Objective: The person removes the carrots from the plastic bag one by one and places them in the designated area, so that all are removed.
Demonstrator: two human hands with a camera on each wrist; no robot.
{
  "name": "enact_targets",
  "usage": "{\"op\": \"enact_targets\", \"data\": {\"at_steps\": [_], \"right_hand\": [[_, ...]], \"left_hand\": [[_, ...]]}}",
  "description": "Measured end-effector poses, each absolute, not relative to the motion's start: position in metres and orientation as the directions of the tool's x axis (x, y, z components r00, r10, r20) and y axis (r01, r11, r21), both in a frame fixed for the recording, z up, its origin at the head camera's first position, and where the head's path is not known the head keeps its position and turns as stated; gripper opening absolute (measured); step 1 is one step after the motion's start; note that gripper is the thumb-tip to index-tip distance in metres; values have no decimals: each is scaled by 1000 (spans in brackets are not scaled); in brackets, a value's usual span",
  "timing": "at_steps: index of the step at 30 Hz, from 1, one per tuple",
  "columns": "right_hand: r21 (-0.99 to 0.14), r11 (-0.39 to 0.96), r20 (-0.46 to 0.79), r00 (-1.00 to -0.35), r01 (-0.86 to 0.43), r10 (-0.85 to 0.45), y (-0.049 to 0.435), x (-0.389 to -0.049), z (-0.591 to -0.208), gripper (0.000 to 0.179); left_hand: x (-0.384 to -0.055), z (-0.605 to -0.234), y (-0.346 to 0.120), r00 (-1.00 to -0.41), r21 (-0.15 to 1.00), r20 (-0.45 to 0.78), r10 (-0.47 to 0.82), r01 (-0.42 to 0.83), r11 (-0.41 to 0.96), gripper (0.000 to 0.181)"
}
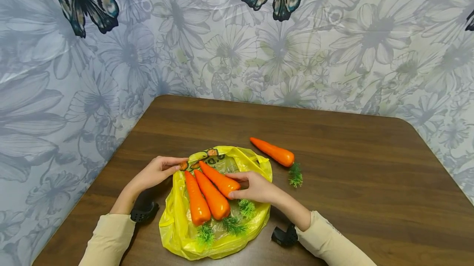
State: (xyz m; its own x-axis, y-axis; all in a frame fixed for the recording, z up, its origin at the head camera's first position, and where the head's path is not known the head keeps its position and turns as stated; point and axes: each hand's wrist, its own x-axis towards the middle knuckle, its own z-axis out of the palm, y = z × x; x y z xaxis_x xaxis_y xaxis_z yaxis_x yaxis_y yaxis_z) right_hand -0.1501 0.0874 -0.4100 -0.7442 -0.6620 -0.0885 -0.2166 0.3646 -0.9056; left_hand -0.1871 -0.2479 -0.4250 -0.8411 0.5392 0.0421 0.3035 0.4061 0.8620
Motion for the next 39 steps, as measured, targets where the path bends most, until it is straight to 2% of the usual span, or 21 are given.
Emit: {"op": "enact_targets", "data": {"at_steps": [7,16,24,29,39], "right_hand": [[-942,315,-122,-761,-113,-638,92,-152,-402,56],[-939,313,-95,-767,-142,-635,98,-153,-391,56],[-951,293,-114,-762,-103,-637,101,-150,-385,56],[-945,296,-89,-765,-137,-638,108,-151,-379,57],[-964,238,-57,-781,-118,-622,127,-159,-367,60]], "left_hand": [[-189,-423,-248,-834,865,54,549,314,393,34],[-187,-419,-248,-839,850,45,542,317,421,34],[-184,-421,-249,-834,852,45,550,320,415,35],[-183,-421,-248,-831,839,52,554,338,427,34],[-184,-422,-247,-835,834,59,547,342,433,33]]}}
